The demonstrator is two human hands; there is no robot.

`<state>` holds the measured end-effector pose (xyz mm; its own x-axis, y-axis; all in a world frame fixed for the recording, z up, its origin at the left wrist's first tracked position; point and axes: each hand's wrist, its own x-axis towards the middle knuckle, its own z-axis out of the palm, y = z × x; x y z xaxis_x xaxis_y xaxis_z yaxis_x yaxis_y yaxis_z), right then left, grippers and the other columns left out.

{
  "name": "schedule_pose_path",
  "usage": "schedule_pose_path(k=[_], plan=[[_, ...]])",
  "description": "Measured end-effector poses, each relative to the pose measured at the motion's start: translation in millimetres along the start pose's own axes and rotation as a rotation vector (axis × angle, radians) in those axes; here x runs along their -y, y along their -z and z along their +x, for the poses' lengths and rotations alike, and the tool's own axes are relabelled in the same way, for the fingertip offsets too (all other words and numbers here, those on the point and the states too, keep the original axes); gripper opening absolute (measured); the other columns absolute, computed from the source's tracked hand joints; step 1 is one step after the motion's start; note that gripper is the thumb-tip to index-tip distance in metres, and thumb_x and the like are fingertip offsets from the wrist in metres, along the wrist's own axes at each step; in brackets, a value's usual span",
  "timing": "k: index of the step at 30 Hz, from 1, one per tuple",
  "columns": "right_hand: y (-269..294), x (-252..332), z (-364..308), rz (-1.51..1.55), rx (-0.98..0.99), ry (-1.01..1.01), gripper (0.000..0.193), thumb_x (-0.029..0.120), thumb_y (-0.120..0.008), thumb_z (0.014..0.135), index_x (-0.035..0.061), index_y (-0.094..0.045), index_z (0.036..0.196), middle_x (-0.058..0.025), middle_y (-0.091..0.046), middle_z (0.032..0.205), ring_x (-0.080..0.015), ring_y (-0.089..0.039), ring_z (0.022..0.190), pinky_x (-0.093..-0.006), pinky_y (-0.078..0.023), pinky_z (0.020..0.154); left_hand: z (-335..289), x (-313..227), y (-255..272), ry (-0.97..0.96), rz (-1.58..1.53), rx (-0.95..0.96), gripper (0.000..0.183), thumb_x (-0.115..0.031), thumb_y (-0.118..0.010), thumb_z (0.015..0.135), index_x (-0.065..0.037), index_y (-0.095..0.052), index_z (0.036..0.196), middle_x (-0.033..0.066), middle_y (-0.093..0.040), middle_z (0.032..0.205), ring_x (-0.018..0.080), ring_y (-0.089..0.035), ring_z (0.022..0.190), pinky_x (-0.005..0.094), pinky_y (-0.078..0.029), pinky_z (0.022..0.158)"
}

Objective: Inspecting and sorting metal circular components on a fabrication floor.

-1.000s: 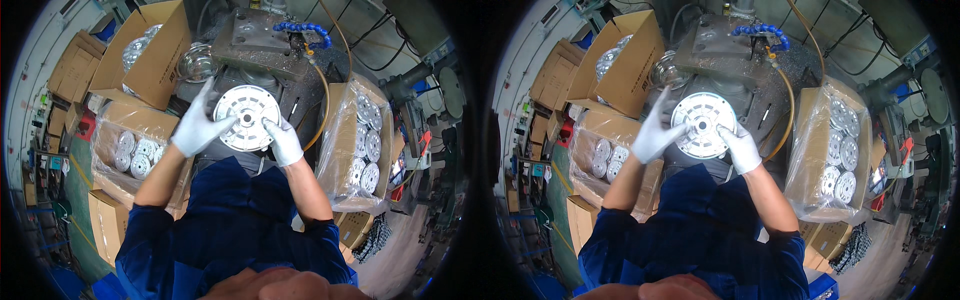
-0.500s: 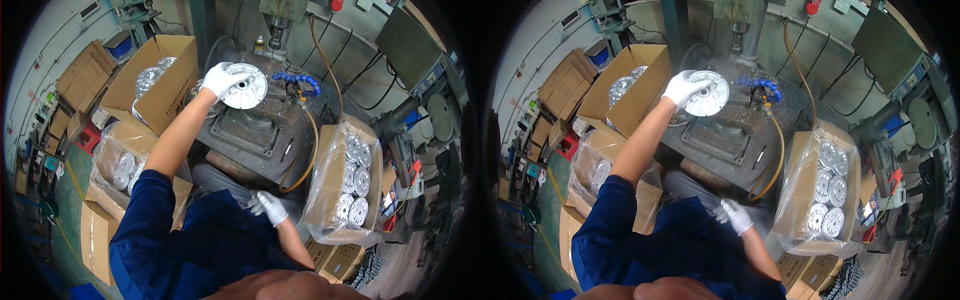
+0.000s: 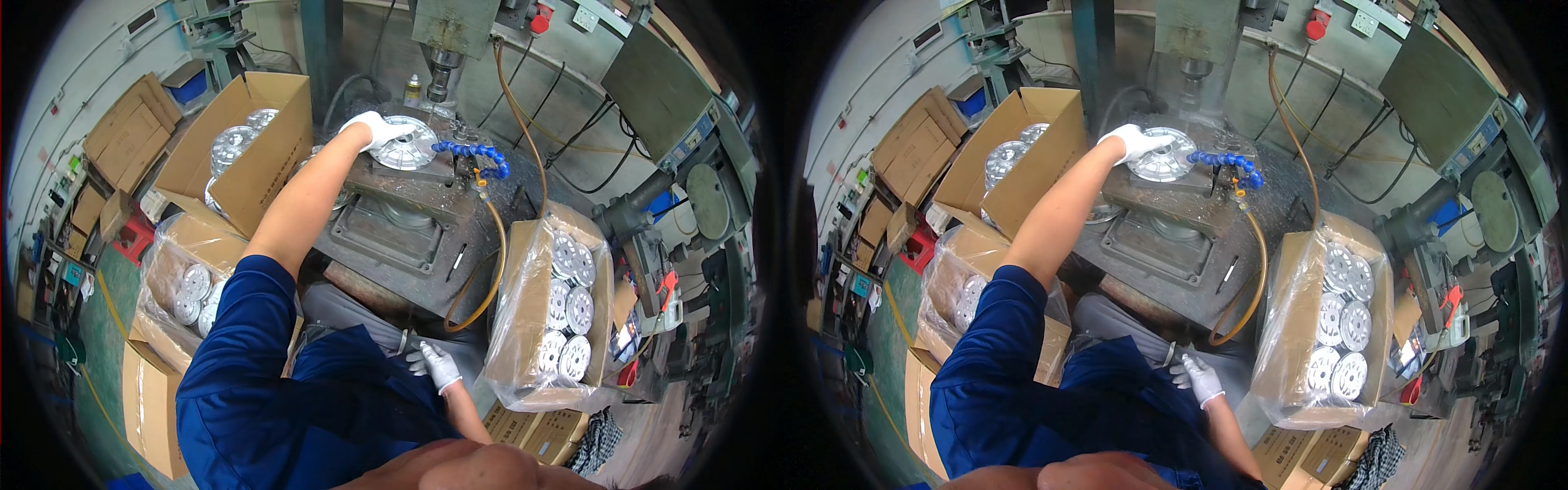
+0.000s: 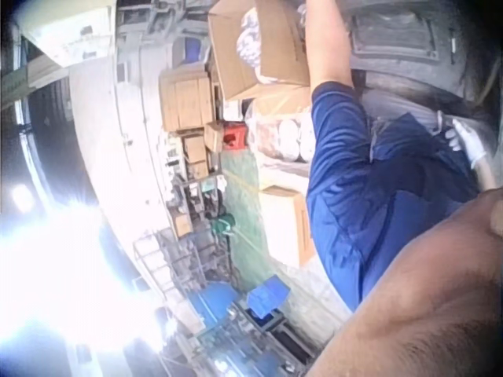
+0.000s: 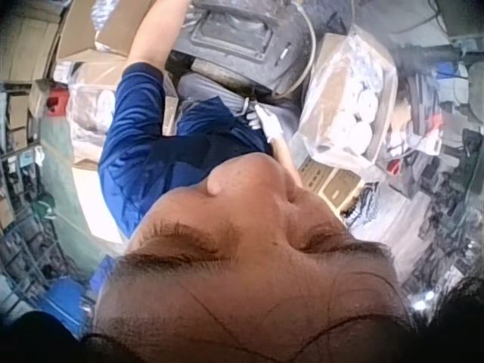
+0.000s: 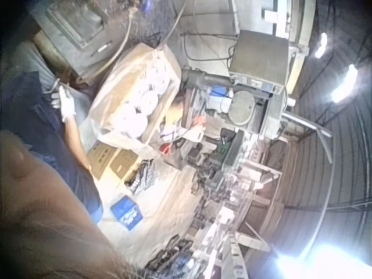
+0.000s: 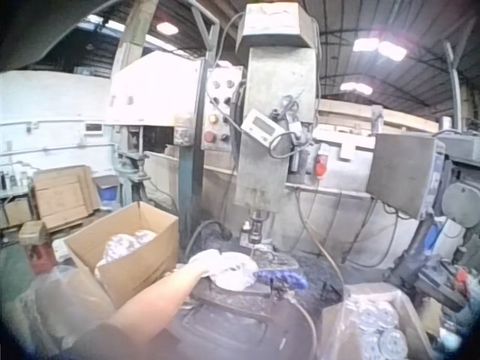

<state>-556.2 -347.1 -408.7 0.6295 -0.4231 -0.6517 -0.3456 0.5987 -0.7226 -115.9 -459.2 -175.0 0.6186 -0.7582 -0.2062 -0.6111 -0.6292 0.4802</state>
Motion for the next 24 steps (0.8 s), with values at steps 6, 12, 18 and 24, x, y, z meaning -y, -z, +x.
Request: schedule_pose_path(k=[6,12,18,24], plan=[[-7.5,5.5,12.1,-0.084,0.043,0.043,0.037,0.028,-0.050,0.096,0.0013,-0.050,0.121,-0.0123,-0.068,0.089,-0.0168,-0.062,0.063,-0.0261,-0.052,0.057,7.7,6.7,1.0,-0.046,0.080,0.019,0.089,-0.073,-0.055,0.069,0.002,-0.060,0.116,0.0186,-0.059,0.119,0.0312,-0.056,0.110,0.0351,-0.042,0.092],[-8.0,1.8,5.7,-0.142,0.000,0.030,0.035,0.027,-0.050,0.096,-0.0002,-0.051,0.118,-0.0125,-0.068,0.089,-0.0168,-0.063,0.064,-0.0271,-0.052,0.057,7.6,5.5,5.3,-0.077,0.094,0.100,0.102,-0.077,-0.053,0.067,0.008,-0.051,0.124,0.0234,-0.051,0.129,0.0345,-0.049,0.120,0.0361,-0.038,0.099],[-5.9,-1.3,8.8,-0.117,-0.022,-0.016,0.035,0.027,-0.052,0.095,0.0016,-0.052,0.120,-0.0099,-0.068,0.087,-0.0150,-0.062,0.064,-0.0261,-0.051,0.058,12.5,4.8,7.1,-0.100,0.077,0.072,0.101,-0.078,-0.054,0.066,0.007,-0.055,0.120,0.0230,-0.057,0.121,0.0340,-0.055,0.112,0.0353,-0.042,0.093],[-4.0,3.6,12.5,-0.163,-0.040,0.084,0.034,0.027,-0.051,0.095,0.0002,-0.052,0.116,-0.0139,-0.067,0.089,-0.0175,-0.063,0.067,-0.0278,-0.052,0.061,22.6,9.0,4.4,-0.075,0.082,0.129,0.100,-0.079,-0.055,0.064,0.004,-0.056,0.120,0.0196,-0.056,0.123,0.0329,-0.054,0.114,0.0345,-0.042,0.094]])
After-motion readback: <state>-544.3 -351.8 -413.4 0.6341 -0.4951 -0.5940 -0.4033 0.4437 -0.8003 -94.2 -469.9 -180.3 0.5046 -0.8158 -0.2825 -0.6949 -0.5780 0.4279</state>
